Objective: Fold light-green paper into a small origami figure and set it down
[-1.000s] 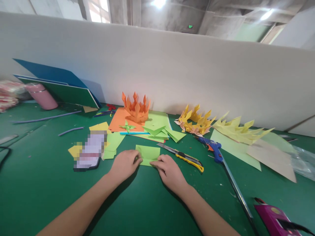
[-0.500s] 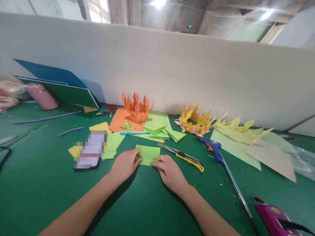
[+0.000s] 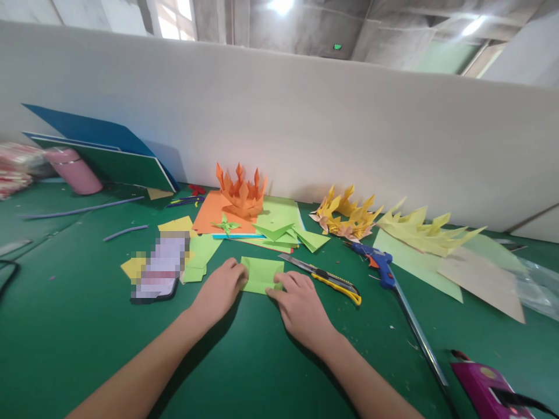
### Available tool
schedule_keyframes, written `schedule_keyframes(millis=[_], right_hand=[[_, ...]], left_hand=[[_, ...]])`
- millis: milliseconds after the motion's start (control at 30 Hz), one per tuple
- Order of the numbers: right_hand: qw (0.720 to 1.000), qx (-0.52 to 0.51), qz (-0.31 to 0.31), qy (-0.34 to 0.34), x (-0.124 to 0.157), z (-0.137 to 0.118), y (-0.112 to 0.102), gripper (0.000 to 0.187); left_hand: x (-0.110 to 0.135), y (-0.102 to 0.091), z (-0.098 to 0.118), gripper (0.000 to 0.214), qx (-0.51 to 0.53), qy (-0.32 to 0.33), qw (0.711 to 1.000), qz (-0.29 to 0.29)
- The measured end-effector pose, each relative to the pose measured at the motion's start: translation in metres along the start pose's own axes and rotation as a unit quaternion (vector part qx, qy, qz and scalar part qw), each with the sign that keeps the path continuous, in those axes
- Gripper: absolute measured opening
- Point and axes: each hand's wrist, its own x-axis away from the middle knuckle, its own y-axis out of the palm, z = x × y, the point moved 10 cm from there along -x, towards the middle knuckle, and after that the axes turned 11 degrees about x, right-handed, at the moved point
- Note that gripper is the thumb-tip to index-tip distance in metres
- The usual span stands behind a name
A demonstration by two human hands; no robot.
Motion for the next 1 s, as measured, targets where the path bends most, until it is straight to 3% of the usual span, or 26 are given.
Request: schedule_keyframes(millis=[133,267,567,733,1000], right_hand=[[0.999,0.028,-0.034,-0.033,0.001,-0.008,0.005,0.027],[0.999,0.020,-0.034,-0.031,0.002,-0.008,0.007,0.028],[0.998,-0.034,-0.044,-0.016,0.004,-0.002,0.011,0.028],[0.996,-0.091,-0.006,-0.008,0.004,0.007,0.006,0.028],[0.984,-0.149,0.089,0.039,0.009,0.030,-0.008,0.014]], left_hand=[[0.004,0.003,0.019,0.028,-0.049,0.077,0.996,0.006],[0.012,0.013,0.042,0.031,-0.056,0.162,0.985,-0.033],[0.021,0.024,0.047,0.049,-0.167,0.148,0.968,-0.115],[0.023,0.028,0.047,0.052,-0.192,0.112,0.961,-0.165],[0.024,0.025,0.053,0.049,-0.134,0.133,0.973,-0.136]])
